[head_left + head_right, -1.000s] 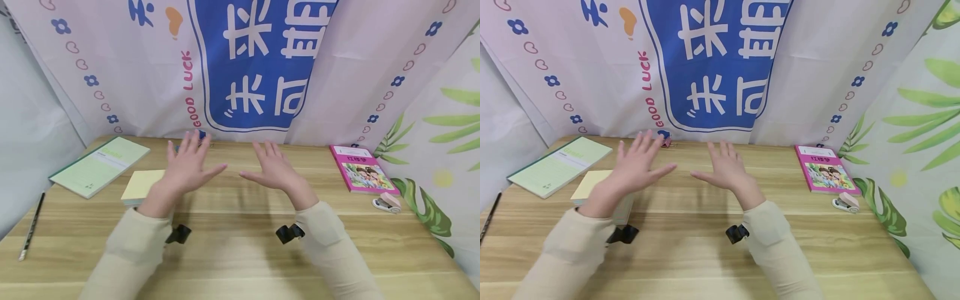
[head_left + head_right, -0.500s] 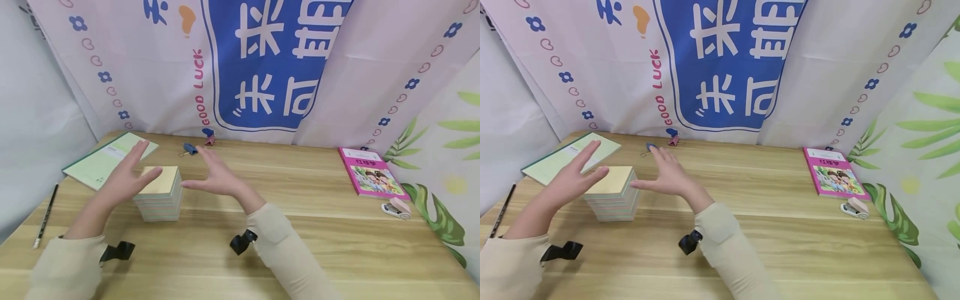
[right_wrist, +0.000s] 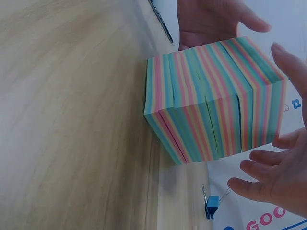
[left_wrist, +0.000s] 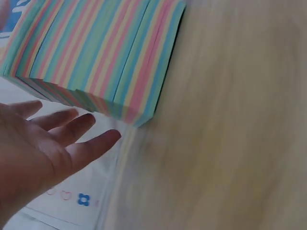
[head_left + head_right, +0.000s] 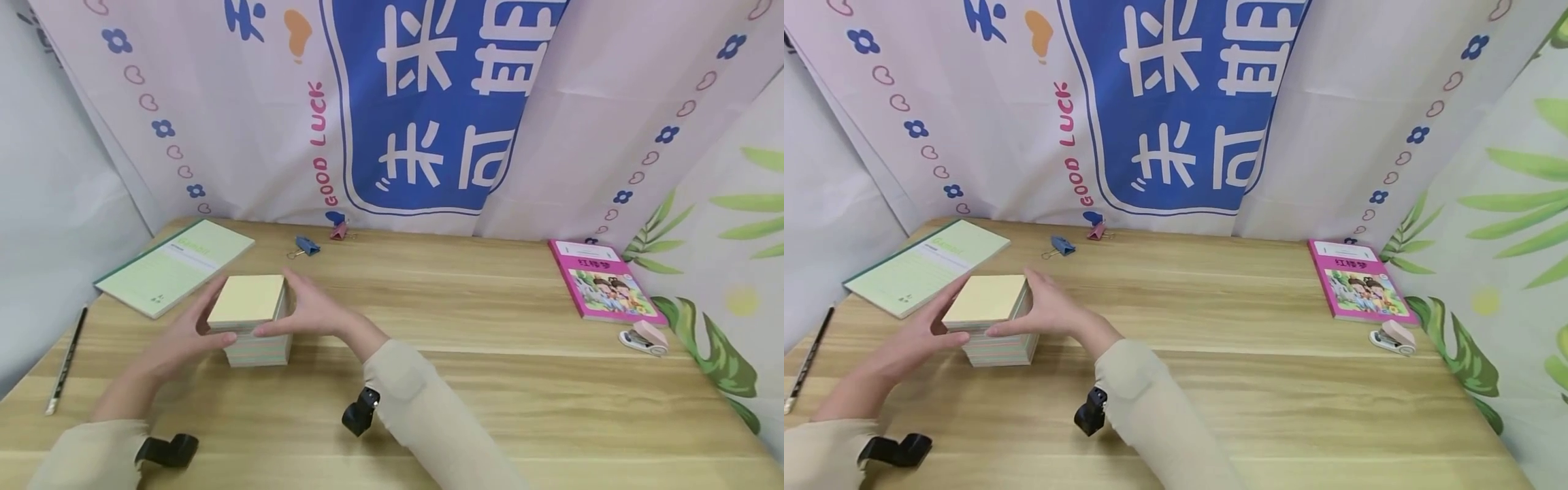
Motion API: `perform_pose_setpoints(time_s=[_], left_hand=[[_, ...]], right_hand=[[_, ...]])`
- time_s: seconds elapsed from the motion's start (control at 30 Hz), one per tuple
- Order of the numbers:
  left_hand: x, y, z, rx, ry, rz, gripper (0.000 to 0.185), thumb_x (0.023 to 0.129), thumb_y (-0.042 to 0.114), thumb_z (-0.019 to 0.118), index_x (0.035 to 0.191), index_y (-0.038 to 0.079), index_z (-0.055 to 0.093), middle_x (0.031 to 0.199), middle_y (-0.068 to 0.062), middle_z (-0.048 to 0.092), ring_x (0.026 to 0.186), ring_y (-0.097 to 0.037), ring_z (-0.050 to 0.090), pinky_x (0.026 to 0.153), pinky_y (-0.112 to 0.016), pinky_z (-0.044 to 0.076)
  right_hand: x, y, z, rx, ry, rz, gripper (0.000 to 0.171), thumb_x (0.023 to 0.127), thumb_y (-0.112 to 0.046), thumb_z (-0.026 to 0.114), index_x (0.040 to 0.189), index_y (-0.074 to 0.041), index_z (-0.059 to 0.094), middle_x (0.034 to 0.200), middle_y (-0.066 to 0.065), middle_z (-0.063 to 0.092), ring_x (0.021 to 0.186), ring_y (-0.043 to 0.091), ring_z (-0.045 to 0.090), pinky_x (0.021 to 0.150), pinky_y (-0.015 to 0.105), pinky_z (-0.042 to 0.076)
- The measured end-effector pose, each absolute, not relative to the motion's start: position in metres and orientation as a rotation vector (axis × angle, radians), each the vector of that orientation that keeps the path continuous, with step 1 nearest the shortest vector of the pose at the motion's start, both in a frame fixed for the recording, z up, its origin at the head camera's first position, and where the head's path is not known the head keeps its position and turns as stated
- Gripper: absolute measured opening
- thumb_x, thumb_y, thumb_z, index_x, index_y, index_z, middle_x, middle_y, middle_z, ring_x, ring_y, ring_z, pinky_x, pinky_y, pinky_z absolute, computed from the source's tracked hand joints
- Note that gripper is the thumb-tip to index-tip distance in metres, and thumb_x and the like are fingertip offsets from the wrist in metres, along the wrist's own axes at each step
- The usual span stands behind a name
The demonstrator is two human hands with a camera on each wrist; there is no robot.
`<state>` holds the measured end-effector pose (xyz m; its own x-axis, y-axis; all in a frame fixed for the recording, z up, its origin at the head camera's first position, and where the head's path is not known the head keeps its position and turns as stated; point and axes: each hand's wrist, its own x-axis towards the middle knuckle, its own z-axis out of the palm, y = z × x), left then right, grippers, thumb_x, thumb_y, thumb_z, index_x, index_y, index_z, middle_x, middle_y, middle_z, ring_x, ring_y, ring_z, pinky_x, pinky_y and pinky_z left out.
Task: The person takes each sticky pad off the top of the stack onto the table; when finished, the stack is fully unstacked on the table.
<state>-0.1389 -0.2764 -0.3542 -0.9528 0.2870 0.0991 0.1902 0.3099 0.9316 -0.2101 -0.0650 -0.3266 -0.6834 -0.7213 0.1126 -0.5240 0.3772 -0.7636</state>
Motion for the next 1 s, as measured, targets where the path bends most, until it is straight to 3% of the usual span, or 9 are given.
perform_pose_setpoints(time_s=[0.13, 0.27, 0.47, 0.6, 0.73, 0.87, 0.93, 1.0], left_hand=[[-0.140, -0.276, -0.363, 0.449, 2.409, 1.828, 0.085, 0.079, 0.001, 0.057, 0.140, 0.021, 0.001, 0.133, -0.023, 0.018, 0.104, -0.015, 0.044, 0.077, -0.022, 0.043], [-0.143, -0.274, -0.371, 0.423, 2.373, 1.902, 0.080, 0.079, -0.001, 0.057, 0.139, 0.021, 0.008, 0.123, -0.015, 0.031, 0.097, -0.013, 0.050, 0.076, -0.026, 0.045], [-0.144, -0.276, -0.375, 0.365, 2.410, 1.883, 0.079, 0.080, 0.003, 0.058, 0.139, 0.023, 0.009, 0.130, -0.017, 0.024, 0.100, -0.010, 0.047, 0.077, -0.025, 0.044], [-0.140, -0.278, -0.373, 0.362, 2.432, 1.869, 0.080, 0.080, 0.003, 0.058, 0.140, 0.020, 0.007, 0.133, -0.021, 0.019, 0.103, -0.005, 0.043, 0.077, -0.022, 0.043], [-0.138, -0.280, -0.372, 0.318, 2.454, 1.839, 0.083, 0.080, 0.005, 0.059, 0.140, 0.019, 0.003, 0.139, -0.021, 0.008, 0.116, -0.019, 0.032, 0.080, -0.014, 0.038], [-0.139, -0.278, -0.371, 0.268, 2.434, 1.830, 0.084, 0.080, 0.009, 0.060, 0.140, 0.022, 0.002, 0.141, -0.018, 0.001, 0.121, -0.034, 0.019, 0.082, -0.012, 0.034], [-0.140, -0.277, -0.371, 0.250, 2.421, 1.826, 0.084, 0.080, 0.010, 0.060, 0.140, 0.023, 0.001, 0.142, -0.017, -0.002, 0.123, -0.035, 0.014, 0.089, -0.020, 0.032], [-0.139, -0.276, -0.371, 0.231, 2.416, 1.840, 0.085, 0.080, 0.010, 0.060, 0.140, 0.021, 0.001, 0.141, -0.019, 0.002, 0.120, -0.035, 0.021, 0.089, -0.024, 0.034]], right_hand=[[-0.211, -0.066, -0.327, -1.070, 2.422, -1.189, 0.085, 0.066, -0.035, 0.073, 0.133, -0.008, 0.027, 0.126, 0.003, 0.040, 0.112, 0.011, 0.037, 0.091, 0.026, 0.032], [-0.211, -0.065, -0.328, -1.050, 2.380, -1.251, 0.077, 0.068, -0.032, 0.072, 0.129, -0.010, 0.032, 0.119, 0.000, 0.044, 0.107, 0.010, 0.042, 0.086, 0.023, 0.035], [-0.211, -0.057, -0.329, -0.990, 2.286, -1.336, 0.076, 0.069, -0.026, 0.072, 0.131, -0.010, 0.030, 0.122, 0.002, 0.042, 0.109, 0.017, 0.041, 0.087, 0.025, 0.036], [-0.210, -0.045, -0.329, -0.887, 2.140, -1.446, 0.080, 0.069, -0.016, 0.072, 0.133, -0.011, 0.026, 0.108, 0.002, 0.048, 0.097, 0.015, 0.048, 0.081, 0.025, 0.041], [-0.208, -0.029, -0.328, -0.779, 1.866, -1.646, 0.082, 0.070, 0.004, 0.067, 0.135, -0.011, 0.020, 0.096, 0.009, 0.054, 0.085, 0.017, 0.055, 0.074, 0.026, 0.046], [-0.209, -0.005, -0.327, -0.675, 1.580, -1.863, 0.083, 0.067, 0.022, 0.054, 0.135, -0.009, 0.019, 0.107, 0.021, 0.051, 0.092, 0.026, 0.054, 0.079, 0.034, 0.045], [-0.211, 0.009, -0.329, -0.621, 1.507, -1.928, 0.082, 0.067, 0.024, 0.050, 0.135, -0.010, 0.019, 0.114, 0.024, 0.046, 0.095, 0.027, 0.053, 0.080, 0.035, 0.044], [-0.216, 0.021, -0.332, -0.574, 1.475, -1.973, 0.082, 0.068, 0.024, 0.047, 0.136, -0.012, 0.017, 0.117, 0.025, 0.042, 0.093, 0.025, 0.053, 0.079, 0.035, 0.044]])
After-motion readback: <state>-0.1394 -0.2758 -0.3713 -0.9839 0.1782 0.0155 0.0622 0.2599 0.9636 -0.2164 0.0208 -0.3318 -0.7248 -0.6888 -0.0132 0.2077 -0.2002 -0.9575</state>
